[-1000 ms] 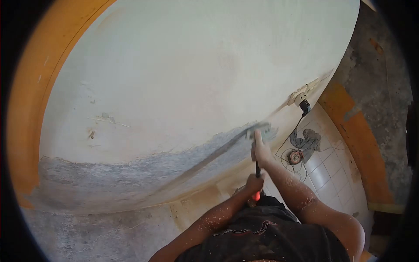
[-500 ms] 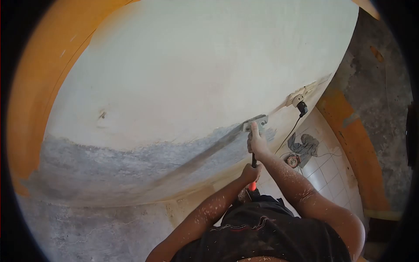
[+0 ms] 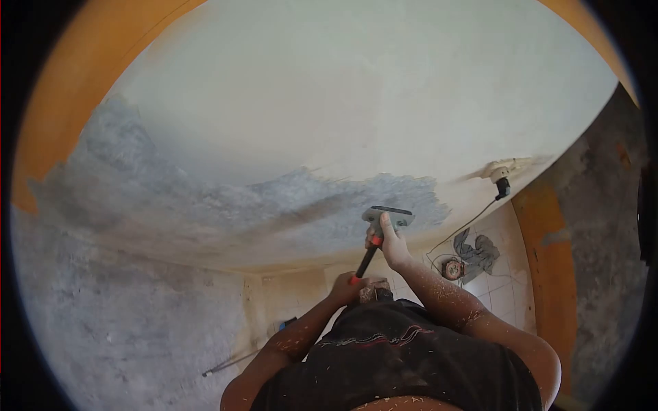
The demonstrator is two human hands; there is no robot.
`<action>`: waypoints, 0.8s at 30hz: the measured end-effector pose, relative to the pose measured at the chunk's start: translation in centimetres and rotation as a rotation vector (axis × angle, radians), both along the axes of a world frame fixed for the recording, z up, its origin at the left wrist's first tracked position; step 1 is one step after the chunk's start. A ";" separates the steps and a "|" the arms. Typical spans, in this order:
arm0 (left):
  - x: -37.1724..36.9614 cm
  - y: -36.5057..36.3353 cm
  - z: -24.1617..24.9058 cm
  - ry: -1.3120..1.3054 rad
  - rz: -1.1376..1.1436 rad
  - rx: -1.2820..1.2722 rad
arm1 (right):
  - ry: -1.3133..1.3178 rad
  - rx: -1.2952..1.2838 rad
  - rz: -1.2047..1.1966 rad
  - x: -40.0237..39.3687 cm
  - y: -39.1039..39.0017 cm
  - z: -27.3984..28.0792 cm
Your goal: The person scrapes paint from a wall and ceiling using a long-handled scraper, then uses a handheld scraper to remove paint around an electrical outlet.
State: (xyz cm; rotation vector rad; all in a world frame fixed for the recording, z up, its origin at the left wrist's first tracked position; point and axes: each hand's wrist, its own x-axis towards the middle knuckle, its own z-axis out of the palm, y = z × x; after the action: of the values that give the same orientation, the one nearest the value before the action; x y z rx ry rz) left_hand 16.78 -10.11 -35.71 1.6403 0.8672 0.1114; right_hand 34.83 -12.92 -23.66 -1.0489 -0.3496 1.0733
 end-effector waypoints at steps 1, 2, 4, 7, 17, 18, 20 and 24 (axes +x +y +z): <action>-1.7 0.2 1.0 -0.001 0.023 0.002 | -0.080 0.039 0.064 -0.6 0.6 0.2; -3.3 0.2 2.0 -0.020 0.075 0.018 | -0.080 0.043 0.084 -1.2 1.0 0.5; -5.8 -0.5 3.8 -0.037 0.142 0.036 | -0.171 0.131 0.297 -2.6 1.8 1.7; -8.7 -2.1 3.9 -0.095 0.347 -0.064 | -0.046 0.171 0.406 -5.3 3.4 -0.2; -6.8 -4.1 -0.7 -0.116 0.451 -0.167 | 0.271 -0.089 0.359 -5.8 5.7 1.2; -5.9 -3.6 -0.7 -0.105 0.377 -0.076 | 0.262 -0.102 0.362 -5.0 5.9 1.9; -4.1 -2.3 0.5 -0.105 0.306 0.006 | 0.239 -0.059 0.332 -3.4 5.9 3.4; -2.6 -1.0 3.4 -0.012 0.246 0.109 | 0.171 0.095 0.348 -1.4 5.4 4.9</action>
State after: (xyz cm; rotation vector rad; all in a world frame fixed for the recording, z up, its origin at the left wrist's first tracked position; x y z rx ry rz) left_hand 14.22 -11.15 -32.27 1.6255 1.0669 0.3437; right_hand 33.45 -7.52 -18.77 -0.8208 -0.4510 1.4337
